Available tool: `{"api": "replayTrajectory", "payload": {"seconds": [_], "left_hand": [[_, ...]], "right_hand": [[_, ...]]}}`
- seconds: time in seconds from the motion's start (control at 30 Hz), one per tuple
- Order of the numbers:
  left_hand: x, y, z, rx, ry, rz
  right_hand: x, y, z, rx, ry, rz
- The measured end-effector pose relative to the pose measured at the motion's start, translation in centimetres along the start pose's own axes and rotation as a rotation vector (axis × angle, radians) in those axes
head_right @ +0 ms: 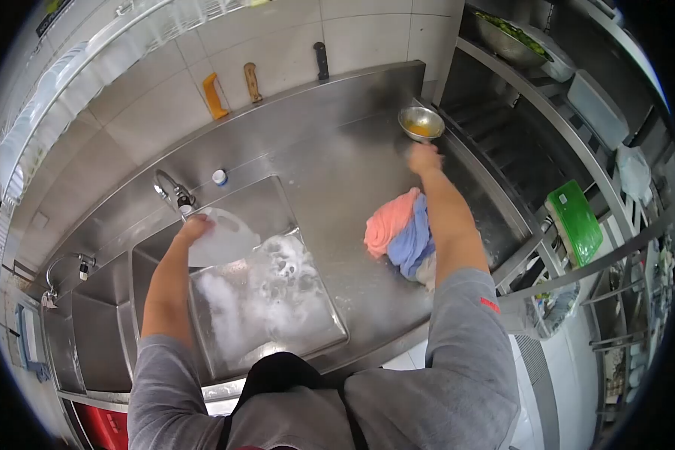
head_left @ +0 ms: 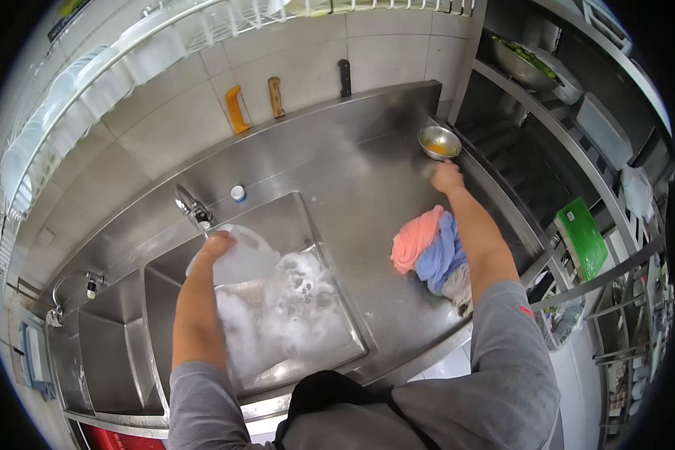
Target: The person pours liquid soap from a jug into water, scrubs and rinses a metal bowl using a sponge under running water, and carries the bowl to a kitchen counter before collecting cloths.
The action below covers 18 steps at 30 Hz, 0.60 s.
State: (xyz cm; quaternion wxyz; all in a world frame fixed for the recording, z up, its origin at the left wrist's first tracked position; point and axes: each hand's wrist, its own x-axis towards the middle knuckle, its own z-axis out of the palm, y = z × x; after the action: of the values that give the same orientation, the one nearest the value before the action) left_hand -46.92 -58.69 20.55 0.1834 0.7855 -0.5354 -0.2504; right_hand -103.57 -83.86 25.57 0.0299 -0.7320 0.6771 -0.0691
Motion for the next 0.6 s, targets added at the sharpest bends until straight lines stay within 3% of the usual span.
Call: {"api": "replayTrajectory", "payload": {"seconds": [0.1, 0.17, 0.27, 0.37, 0.4, 0.43, 0.5, 0.53, 0.6], "left_hand": [[0.8, 0.0, -1.3, 0.309, -0.155, 0.133], [0.9, 0.6, -1.9, 0.533, -0.14, 0.308], [-2.4, 4.2, -2.7, 0.51, -0.039, 0.32], [-6.0, 4.2, -1.7, -0.332, -0.075, 0.024], [-7.5, 3.5, -0.9, -0.465, -0.002, -0.055], [-9.0, 2.8, 0.3, -0.53, 0.132, -0.12], [-12.7, 2.0, 2.8, -0.648, 0.401, -0.252], [-14.2, 0.3, 4.8, -0.526, 0.519, -0.404], [-16.3, -4.1, 10.1, -0.827, 0.554, -0.666]], "right_hand": [[2.0, 2.5, -0.1, -0.026, -0.067, 0.233], [3.3, 2.8, 0.7, -0.022, 0.025, 0.15], [7.8, 4.3, 4.3, 0.146, 0.029, -0.053], [11.4, 5.4, 8.6, 0.047, 0.077, -0.102], [10.5, 4.2, 7.1, 0.027, 0.006, -0.025], [9.2, 3.0, 5.9, 0.036, 0.074, -0.003], [8.4, 1.4, 6.3, 0.071, 0.162, -0.098], [7.1, 0.0, 4.7, 0.082, 0.154, -0.147], [6.0, -2.6, 3.7, 0.111, 0.202, -0.305]]}}
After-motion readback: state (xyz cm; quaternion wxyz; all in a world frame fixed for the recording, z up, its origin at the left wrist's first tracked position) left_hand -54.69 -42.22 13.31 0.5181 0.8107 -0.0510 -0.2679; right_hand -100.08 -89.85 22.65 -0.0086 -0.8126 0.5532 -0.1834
